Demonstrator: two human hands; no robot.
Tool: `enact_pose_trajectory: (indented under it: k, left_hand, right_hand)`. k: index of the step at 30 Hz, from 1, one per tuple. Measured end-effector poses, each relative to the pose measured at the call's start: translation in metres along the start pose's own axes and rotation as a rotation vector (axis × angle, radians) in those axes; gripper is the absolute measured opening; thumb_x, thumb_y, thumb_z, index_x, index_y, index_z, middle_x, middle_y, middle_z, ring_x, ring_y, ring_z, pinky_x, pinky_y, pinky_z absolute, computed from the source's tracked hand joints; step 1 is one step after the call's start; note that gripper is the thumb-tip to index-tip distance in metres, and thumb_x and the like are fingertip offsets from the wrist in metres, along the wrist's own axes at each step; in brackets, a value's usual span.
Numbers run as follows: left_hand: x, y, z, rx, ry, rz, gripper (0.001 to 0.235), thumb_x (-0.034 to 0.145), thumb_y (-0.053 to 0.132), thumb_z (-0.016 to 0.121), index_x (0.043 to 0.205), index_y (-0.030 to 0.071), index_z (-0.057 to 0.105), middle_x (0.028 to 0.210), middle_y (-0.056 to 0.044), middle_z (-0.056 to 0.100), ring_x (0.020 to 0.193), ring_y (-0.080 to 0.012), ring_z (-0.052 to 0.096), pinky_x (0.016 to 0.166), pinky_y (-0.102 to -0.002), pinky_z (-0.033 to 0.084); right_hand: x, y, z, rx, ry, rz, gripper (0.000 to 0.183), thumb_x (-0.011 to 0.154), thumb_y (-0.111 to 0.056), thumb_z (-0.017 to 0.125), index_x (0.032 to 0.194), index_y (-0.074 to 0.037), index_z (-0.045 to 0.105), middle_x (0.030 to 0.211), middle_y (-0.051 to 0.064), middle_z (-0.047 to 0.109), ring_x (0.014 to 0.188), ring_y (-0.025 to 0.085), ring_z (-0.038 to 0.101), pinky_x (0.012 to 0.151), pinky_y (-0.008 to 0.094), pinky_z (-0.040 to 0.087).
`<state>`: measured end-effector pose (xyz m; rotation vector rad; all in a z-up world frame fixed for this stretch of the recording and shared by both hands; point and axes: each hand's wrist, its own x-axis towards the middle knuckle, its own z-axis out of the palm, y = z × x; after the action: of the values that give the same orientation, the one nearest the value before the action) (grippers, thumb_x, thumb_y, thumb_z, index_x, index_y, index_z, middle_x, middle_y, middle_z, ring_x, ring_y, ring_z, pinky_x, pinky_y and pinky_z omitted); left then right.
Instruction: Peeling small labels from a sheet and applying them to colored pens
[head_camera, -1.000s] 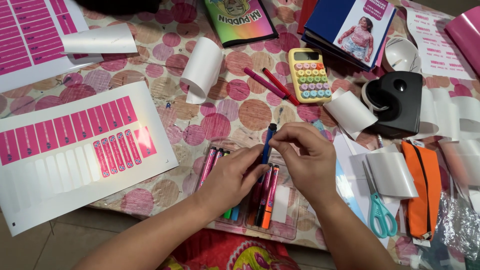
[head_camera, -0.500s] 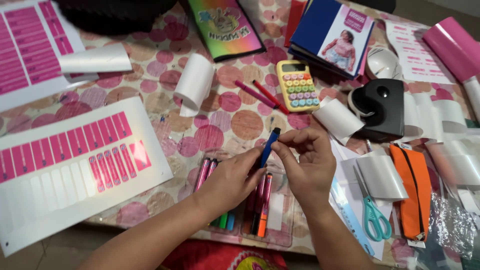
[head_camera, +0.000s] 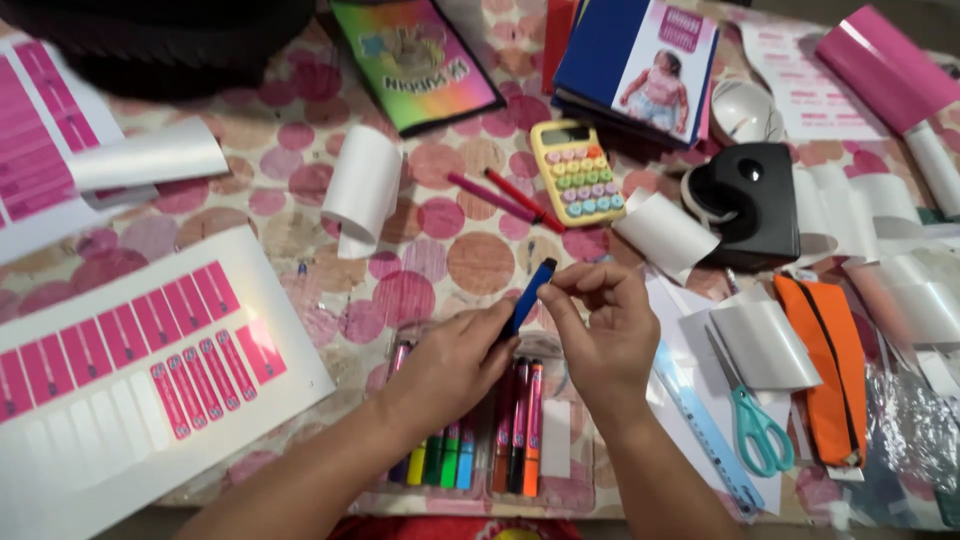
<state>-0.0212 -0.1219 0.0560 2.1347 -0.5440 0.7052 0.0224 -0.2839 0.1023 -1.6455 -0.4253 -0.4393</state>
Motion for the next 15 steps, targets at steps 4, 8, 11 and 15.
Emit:
enact_pose_trajectory:
  k: [4,8,11,15]
  left_hand:
    - [-0.01,-0.01,0.01,0.02,-0.014,-0.03,0.046,0.09,0.015,0.074,0.132,0.002,0.064,0.101,-0.019,0.074,0.095,-0.0354,0.074,0.078,-0.042,0.061]
    - [-0.012,0.0,0.002,-0.093,-0.041,-0.063,0.041,0.094,0.012,0.07,0.132,-0.002,0.062,0.1,-0.025,0.073,0.092,-0.0408,0.074,0.076,-0.045,0.061]
    - [-0.004,0.004,-0.005,-0.152,-0.055,-0.084,0.039,0.095,0.012,0.068,0.131,-0.003,0.062,0.101,-0.026,0.073,0.093,-0.0421,0.074,0.076,-0.046,0.061]
    - [0.004,0.015,-0.016,-0.198,-0.075,-0.104,0.039,0.096,0.013,0.066,0.132,-0.003,0.061,0.102,-0.026,0.073,0.095,-0.0427,0.074,0.078,-0.047,0.061]
  right_hand:
    - [-0.001,-0.006,0.003,-0.063,-0.019,-0.058,0.033,0.085,0.011,0.082,0.093,0.002,0.051,0.09,0.016,0.071,0.083,0.021,0.074,0.082,0.032,0.061]
    - [-0.002,-0.004,-0.001,-0.128,-0.085,-0.088,0.032,0.087,0.011,0.081,0.091,0.001,0.051,0.086,0.016,0.069,0.081,0.021,0.072,0.081,0.034,0.06]
    - [-0.002,0.004,-0.003,-0.135,-0.087,-0.117,0.032,0.089,0.011,0.079,0.093,-0.001,0.049,0.087,0.015,0.068,0.082,0.021,0.07,0.082,0.034,0.059]
    - [-0.003,0.003,-0.001,-0.114,-0.069,-0.112,0.033,0.09,0.01,0.078,0.094,-0.002,0.048,0.09,0.014,0.068,0.083,0.02,0.07,0.083,0.034,0.059]
